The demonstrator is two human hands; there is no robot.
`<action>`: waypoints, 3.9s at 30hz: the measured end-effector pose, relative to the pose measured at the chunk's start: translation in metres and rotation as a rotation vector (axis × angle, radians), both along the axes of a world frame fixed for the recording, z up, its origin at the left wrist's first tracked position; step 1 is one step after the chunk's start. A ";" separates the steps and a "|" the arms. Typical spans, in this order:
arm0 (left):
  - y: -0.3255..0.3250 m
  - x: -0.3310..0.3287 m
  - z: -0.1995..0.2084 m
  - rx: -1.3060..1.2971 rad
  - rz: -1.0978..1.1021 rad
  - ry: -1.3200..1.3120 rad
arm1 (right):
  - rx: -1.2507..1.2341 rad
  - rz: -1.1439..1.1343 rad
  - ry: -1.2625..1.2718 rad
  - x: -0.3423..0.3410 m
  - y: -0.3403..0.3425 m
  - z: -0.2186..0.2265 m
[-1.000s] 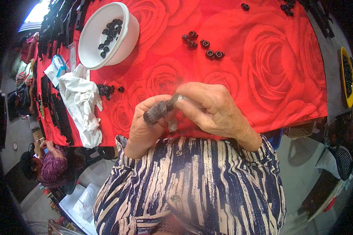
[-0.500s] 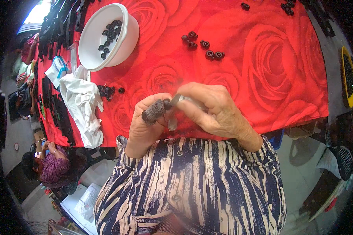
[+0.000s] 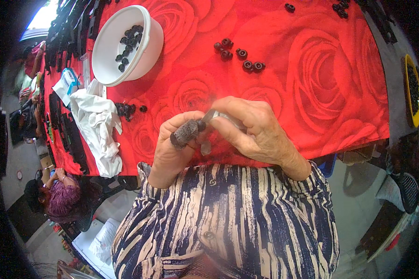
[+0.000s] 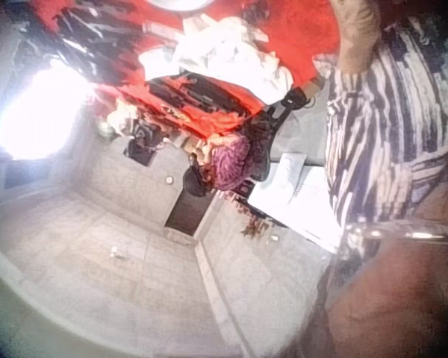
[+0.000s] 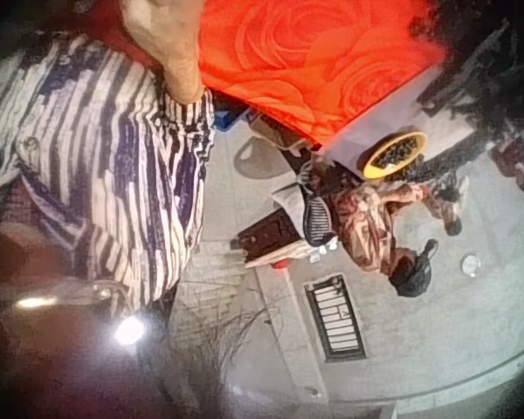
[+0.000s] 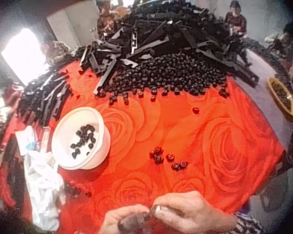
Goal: The person assembles small black plastic components by hand at a workstation.
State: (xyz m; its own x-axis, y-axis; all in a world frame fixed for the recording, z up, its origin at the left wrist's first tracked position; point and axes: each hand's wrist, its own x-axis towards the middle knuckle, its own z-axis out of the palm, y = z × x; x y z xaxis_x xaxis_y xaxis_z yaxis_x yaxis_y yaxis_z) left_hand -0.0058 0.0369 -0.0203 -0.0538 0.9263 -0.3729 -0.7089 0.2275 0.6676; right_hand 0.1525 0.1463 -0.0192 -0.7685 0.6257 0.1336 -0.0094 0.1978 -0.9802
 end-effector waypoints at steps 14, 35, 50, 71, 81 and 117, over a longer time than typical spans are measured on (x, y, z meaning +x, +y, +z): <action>-0.002 -0.002 -0.006 0.010 -0.028 0.006 | -0.011 0.046 -0.062 0.002 0.002 0.003; 0.004 -0.005 -0.006 -0.016 -0.031 -0.152 | 0.098 0.029 0.067 0.004 0.002 0.007; -0.010 -0.003 0.015 -0.116 -0.241 -0.208 | 0.749 -0.064 0.346 -0.009 -0.018 0.006; -0.021 0.001 0.012 0.060 -0.121 -0.009 | 0.056 0.018 0.106 0.013 -0.020 0.020; -0.019 0.004 0.013 0.004 -0.120 0.013 | 0.275 0.035 -0.085 0.008 -0.014 0.018; -0.008 0.000 0.010 -0.069 -0.127 0.066 | 0.265 0.065 -0.055 0.005 0.003 0.003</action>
State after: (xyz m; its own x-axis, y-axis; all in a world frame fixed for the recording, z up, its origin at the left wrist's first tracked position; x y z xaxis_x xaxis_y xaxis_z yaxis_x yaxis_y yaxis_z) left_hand -0.0056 0.0294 -0.0100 0.0355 0.8994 -0.4356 -0.6269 0.3595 0.6912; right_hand 0.1577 0.1491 -0.0165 -0.8165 0.5235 0.2434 0.0210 0.4482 -0.8937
